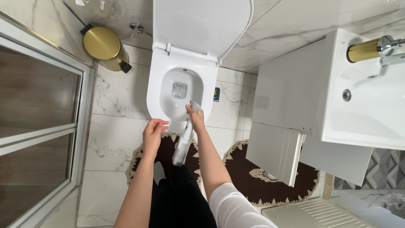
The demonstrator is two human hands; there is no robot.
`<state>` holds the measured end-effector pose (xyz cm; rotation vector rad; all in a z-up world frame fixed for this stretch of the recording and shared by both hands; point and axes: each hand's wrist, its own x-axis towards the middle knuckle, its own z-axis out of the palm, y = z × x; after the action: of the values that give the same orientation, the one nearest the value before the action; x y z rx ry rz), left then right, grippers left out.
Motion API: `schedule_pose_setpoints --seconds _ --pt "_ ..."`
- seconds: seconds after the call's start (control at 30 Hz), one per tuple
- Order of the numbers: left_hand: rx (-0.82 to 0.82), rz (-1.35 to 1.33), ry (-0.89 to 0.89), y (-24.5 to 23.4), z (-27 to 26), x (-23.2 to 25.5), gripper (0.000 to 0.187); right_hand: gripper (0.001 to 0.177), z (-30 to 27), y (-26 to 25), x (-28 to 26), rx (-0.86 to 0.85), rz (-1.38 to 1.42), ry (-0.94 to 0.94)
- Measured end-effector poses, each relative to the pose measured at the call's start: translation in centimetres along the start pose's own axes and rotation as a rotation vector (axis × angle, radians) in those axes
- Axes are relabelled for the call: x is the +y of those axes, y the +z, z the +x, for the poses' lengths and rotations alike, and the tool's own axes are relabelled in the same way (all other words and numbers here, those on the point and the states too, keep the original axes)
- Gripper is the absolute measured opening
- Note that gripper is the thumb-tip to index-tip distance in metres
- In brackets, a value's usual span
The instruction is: Cleaning the toilet bowl, seat, and lid using spray and paper towels, followed by wiping the flush button.
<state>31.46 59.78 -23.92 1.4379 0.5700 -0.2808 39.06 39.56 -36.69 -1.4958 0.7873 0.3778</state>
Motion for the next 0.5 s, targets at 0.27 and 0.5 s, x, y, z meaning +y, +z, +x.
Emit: schedule_pose_setpoints --seconds 0.27,0.5 --pt "0.006 0.0 -0.029 -0.2 -0.4 0.7 0.016 0.043 -0.1 -1.9 -2.4 0.219 -0.397 -0.124" --pt "0.006 -0.009 -0.025 -0.3 -1.0 0.8 0.016 0.044 -1.3 -3.0 0.2 0.189 -0.751 -0.003"
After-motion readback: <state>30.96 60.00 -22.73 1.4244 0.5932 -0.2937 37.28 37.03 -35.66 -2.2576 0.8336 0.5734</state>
